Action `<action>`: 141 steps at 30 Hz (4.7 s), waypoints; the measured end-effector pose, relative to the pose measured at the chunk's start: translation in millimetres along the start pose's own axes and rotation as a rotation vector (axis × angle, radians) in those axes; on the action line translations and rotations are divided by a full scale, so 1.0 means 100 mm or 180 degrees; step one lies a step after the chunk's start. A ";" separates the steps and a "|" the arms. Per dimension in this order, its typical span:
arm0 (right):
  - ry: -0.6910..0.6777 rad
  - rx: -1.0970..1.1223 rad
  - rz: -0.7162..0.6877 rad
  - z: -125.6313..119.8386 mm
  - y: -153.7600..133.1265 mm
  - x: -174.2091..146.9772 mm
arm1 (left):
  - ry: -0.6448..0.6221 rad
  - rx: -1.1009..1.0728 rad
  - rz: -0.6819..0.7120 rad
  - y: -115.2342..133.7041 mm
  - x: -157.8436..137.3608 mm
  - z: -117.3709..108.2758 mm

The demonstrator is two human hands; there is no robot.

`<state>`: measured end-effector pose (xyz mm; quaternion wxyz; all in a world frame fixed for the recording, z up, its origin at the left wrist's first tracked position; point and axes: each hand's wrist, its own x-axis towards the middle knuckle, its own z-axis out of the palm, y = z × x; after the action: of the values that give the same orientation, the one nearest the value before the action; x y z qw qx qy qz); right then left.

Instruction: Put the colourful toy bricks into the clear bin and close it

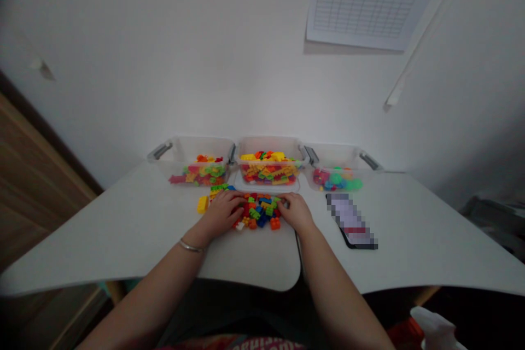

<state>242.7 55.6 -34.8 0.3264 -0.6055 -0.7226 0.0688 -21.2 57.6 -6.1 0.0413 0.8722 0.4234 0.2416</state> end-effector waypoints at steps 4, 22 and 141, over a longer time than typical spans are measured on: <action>0.0089 0.0098 -0.0006 0.03 0.01 0.00 | -0.0020 0.0002 0.0029 0.00 0.01 0.00; 0.0435 0.0484 -0.0091 0.03 -0.01 0.02 | -0.0061 -0.0002 0.0034 -0.02 0.02 0.02; 0.1398 -0.1371 -0.0304 -0.50 -0.46 0.57 | -0.0010 -0.0005 0.0036 -0.02 0.02 -0.01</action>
<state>229.2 81.7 49.3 0.3418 -0.6264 -0.6604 -0.2337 -22.0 59.7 -4.6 0.0413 0.8749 0.4182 0.2409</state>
